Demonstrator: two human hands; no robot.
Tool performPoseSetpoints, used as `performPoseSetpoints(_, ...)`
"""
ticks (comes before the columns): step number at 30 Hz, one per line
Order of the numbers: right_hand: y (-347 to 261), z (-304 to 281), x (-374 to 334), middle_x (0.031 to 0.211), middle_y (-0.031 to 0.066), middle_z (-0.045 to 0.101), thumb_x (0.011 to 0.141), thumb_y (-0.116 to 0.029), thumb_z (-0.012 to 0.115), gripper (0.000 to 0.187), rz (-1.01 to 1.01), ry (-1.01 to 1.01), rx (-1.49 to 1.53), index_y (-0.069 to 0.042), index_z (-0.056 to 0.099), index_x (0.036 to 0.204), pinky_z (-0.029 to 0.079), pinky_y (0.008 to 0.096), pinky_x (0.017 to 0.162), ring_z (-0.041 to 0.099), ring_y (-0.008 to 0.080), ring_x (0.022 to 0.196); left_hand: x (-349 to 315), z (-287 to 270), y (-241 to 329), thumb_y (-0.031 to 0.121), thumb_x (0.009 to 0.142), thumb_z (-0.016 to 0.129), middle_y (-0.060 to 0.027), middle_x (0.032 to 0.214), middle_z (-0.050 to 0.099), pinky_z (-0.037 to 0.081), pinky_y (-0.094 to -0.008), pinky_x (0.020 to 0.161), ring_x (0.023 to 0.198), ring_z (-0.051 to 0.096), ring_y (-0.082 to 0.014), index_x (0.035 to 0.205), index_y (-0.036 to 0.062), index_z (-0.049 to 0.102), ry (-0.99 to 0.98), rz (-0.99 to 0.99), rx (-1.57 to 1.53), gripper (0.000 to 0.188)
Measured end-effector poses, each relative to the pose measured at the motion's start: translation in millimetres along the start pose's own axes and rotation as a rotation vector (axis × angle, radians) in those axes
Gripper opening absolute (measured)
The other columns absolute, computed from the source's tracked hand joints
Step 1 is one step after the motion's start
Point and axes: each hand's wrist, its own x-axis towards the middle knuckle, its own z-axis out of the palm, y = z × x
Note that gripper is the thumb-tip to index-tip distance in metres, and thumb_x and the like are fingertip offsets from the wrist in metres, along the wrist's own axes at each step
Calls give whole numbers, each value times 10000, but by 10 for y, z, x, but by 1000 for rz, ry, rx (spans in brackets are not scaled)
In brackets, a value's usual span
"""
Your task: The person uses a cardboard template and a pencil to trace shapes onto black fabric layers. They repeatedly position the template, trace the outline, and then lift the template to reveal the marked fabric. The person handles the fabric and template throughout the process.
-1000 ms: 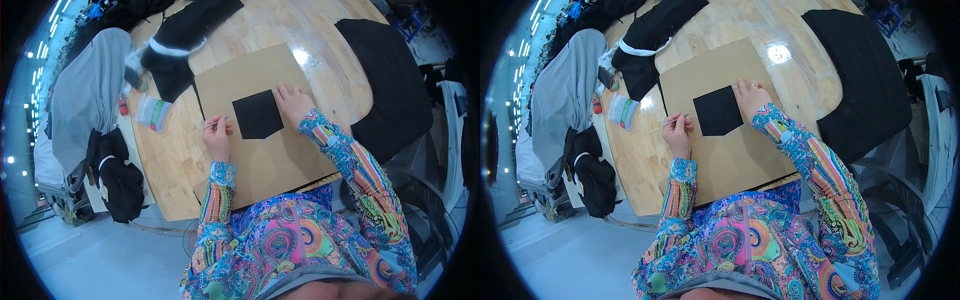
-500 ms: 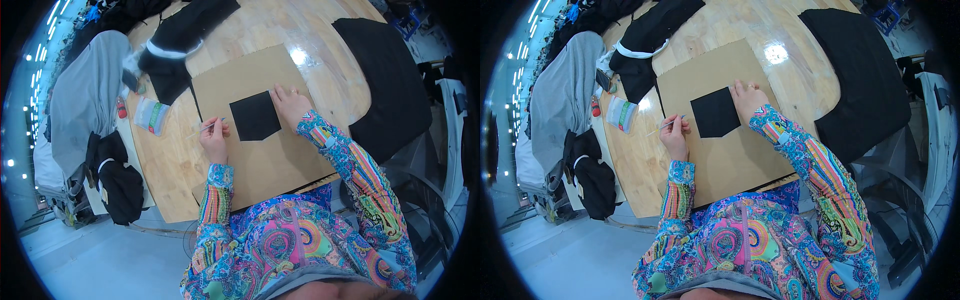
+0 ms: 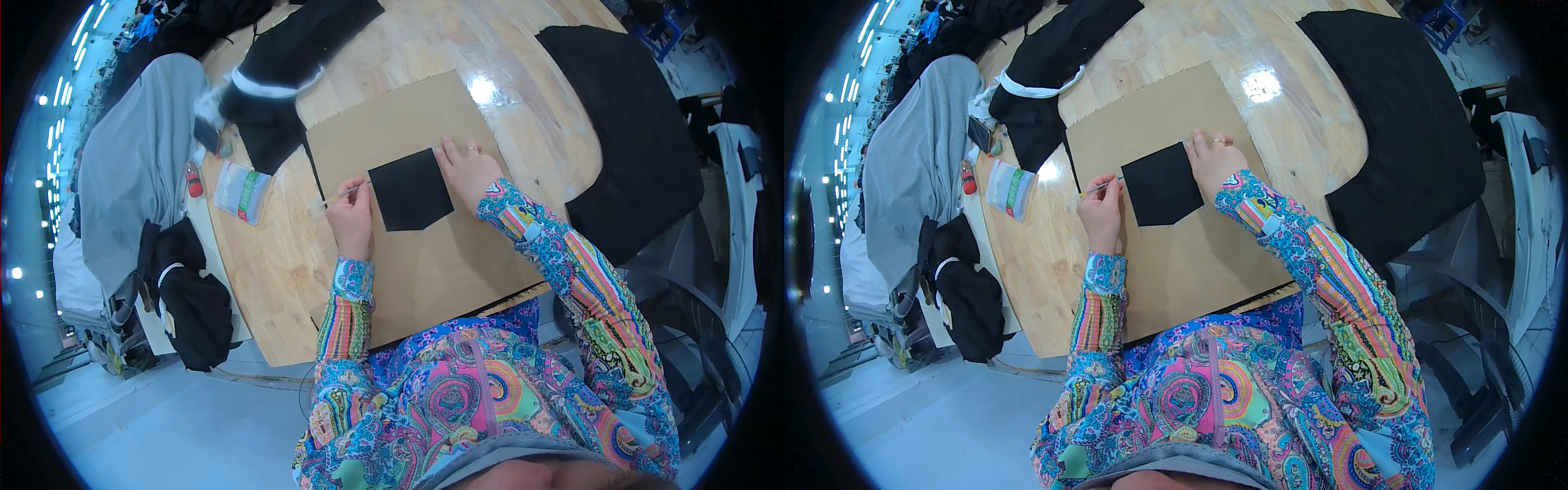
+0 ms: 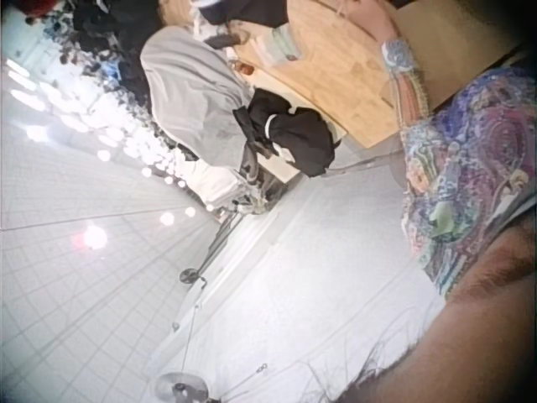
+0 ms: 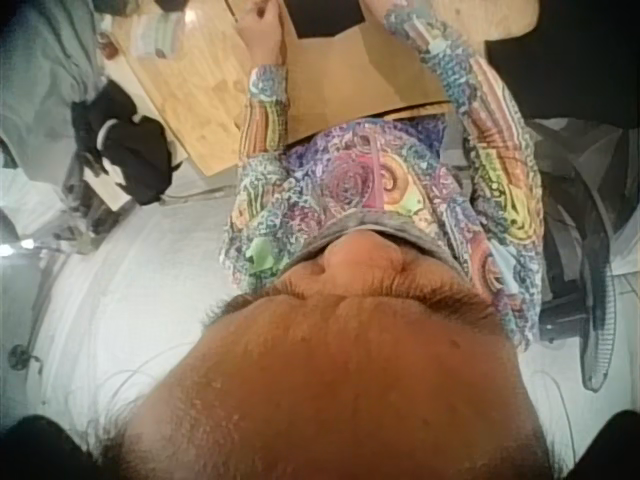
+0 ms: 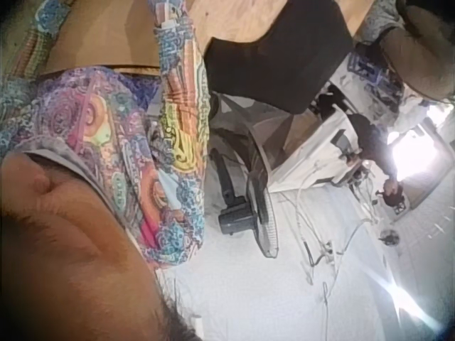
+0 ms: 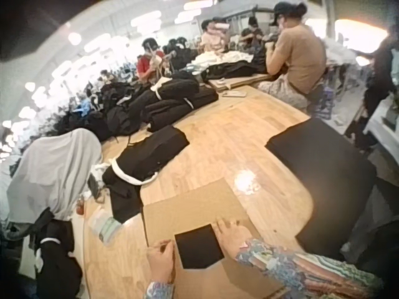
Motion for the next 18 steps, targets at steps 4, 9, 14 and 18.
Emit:
performPoseSetpoints(4,4,-18,-14,1444,123,268,838,-85,501,588,13,-36,2,-52,297,1389,495,353,823,454,369,1116,47,48,97,163,836,604,-76,682,641,465,-262,596,626,602,-124,859,-11,647,6,115,181,180)
performPoseSetpoints(9,-7,-14,-13,1447,118,262,834,-82,509,600,18,-40,9,-59,291,1393,504,353,812,447,368,1129,86,58,142,181,831,605,-101,674,643,470,-274,594,620,625,-160,845,-9,654,14,197,276,196)
performPoseSetpoints(14,-28,-13,-7,1440,102,270,818,-62,518,597,39,-18,16,-62,309,1378,506,347,816,454,369,1139,49,15,133,174,829,598,-117,695,650,477,-291,595,627,633,-205,845,8,657,-1,225,360,177)
performPoseSetpoints(18,-22,-9,-12,1435,95,276,812,-54,520,593,45,-14,24,-66,320,1370,507,342,819,457,369,1145,-229,-92,194,164,825,594,-126,710,654,486,-313,600,643,640,-238,852,25,656,-62,197,415,155)
